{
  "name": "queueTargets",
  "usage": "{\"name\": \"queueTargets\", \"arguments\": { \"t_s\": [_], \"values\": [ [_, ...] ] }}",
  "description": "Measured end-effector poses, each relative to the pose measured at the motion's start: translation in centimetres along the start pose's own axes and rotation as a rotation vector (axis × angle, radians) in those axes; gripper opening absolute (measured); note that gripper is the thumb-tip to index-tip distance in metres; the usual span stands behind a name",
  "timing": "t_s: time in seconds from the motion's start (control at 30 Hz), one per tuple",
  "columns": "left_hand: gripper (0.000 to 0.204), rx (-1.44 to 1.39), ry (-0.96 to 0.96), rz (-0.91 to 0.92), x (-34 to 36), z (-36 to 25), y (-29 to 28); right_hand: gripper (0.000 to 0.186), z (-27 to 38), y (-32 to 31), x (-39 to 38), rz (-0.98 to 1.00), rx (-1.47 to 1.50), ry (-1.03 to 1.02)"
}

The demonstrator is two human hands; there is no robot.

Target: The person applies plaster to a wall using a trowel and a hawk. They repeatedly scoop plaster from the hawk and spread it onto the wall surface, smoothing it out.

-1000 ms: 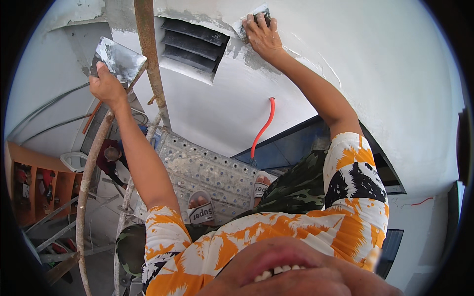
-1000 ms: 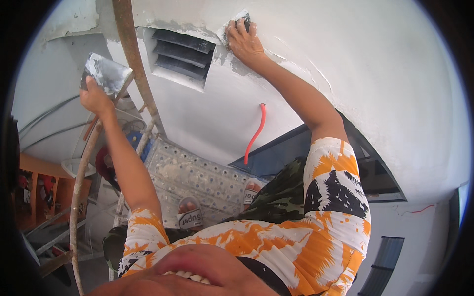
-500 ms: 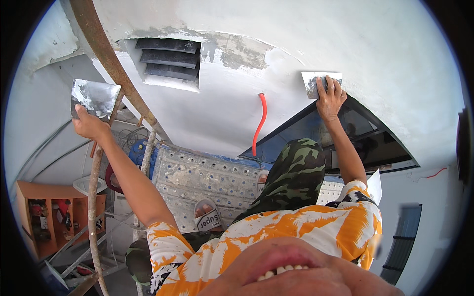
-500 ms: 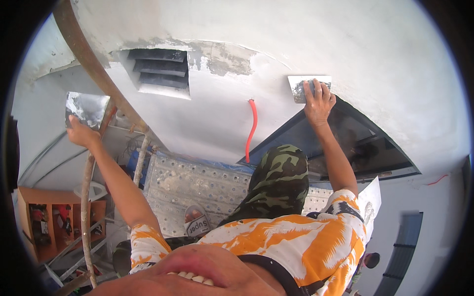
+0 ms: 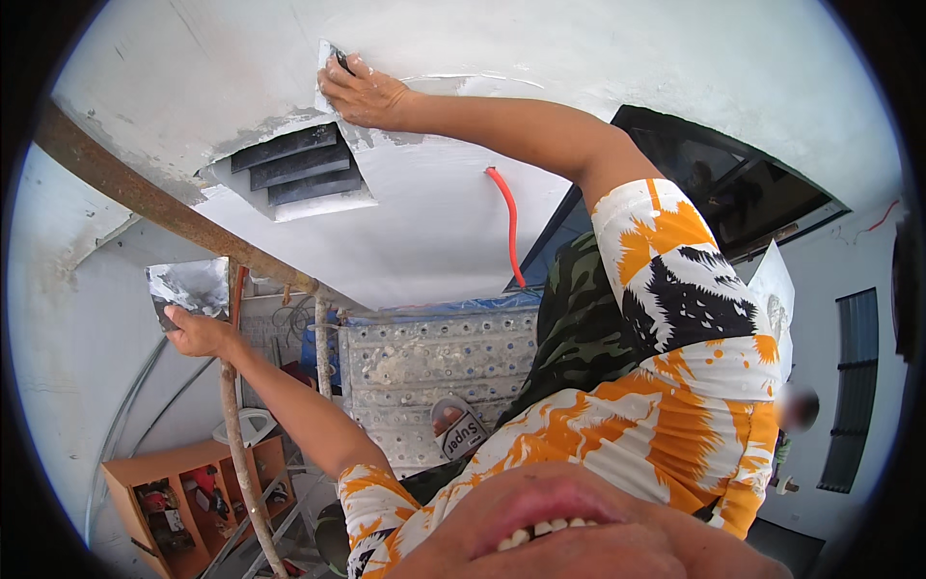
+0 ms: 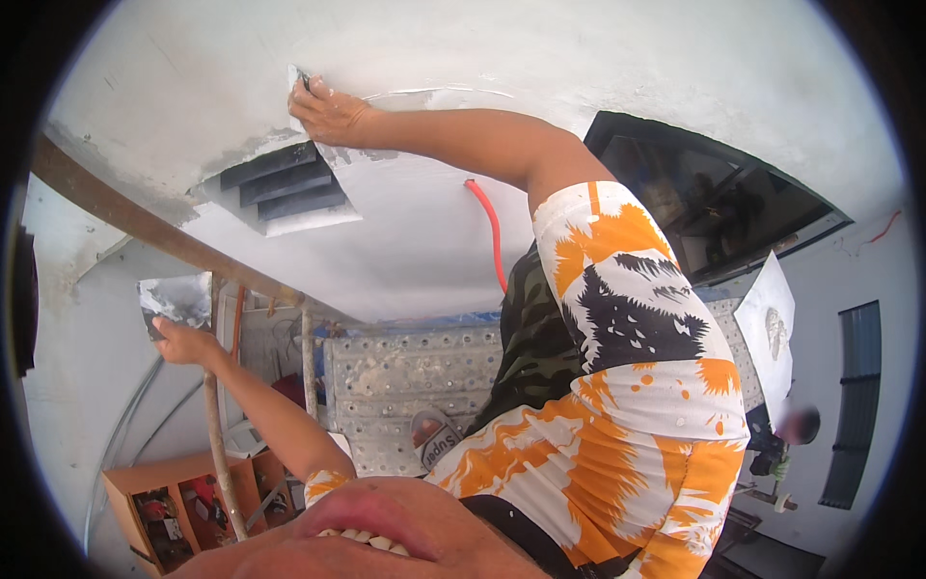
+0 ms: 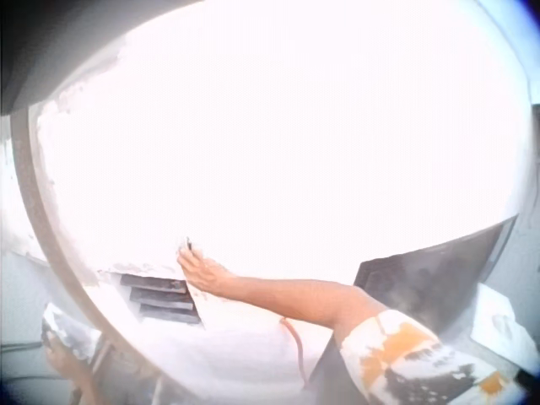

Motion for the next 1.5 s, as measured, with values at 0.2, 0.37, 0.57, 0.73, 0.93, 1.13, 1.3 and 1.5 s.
{"name": "queueTargets", "arguments": {
  "t_s": [0.2, 0.37, 0.57, 0.73, 0.93, 1.13, 1.3, 1.5],
  "values": [
    [0.038, 0.035, 0.001, 0.021, -0.3, -0.8, -0.2, 0.038, -7.6, -1.0, -18.2, -0.021, 0.094, 0.264],
    [0.037, 0.008, -0.031, -0.004, 0.0, -0.1, -0.2, 0.046, -13.1, -1.2, -34.5, 0.038, -0.062, 0.376],
    [0.035, -0.19, -0.124, -0.133, 1.1, 0.5, -0.6, 0.054, -11.6, -2.8, -43.4, 0.186, 0.007, 0.627],
    [0.042, -0.583, -0.3, -0.044, -6.7, -5.0, 1.9, 0.042, -7.7, -6.7, -39.2, 0.027, 0.585, 1.009],
    [0.027, -0.743, -1.529, 0.603, -28.0, -12.4, 10.2, 0.037, -3.6, -10.6, -23.9, -0.47, 2.159, 1.042],
    [0.032, -1.011, -1.563, 0.799, -26.5, -15.4, 10.5, 0.061, -5.4, -13.6, -17.6, -0.137, 1.472, 0.184],
    [0.036, -1.024, -1.283, 0.634, -24.0, -15.7, 9.6, 0.041, -5.6, -11.1, -19.6, 0.181, 1.602, 0.53],
    [0.032, -0.724, 0.01, 0.644, -24.9, -17.5, 7.8, 0.026, -0.2, -11.0, -19.1, 0.34, 3.063, 1.689]
  ]
}}
Point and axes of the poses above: each hand's wrist, its own x-axis towards the middle knuckle, its own y-axis out of the palm, z = x × y, the point moved 3 cm from there along x, towards the middle knuckle, and after that the axes turned 2 degrees about -y, right-handed, at the moved point
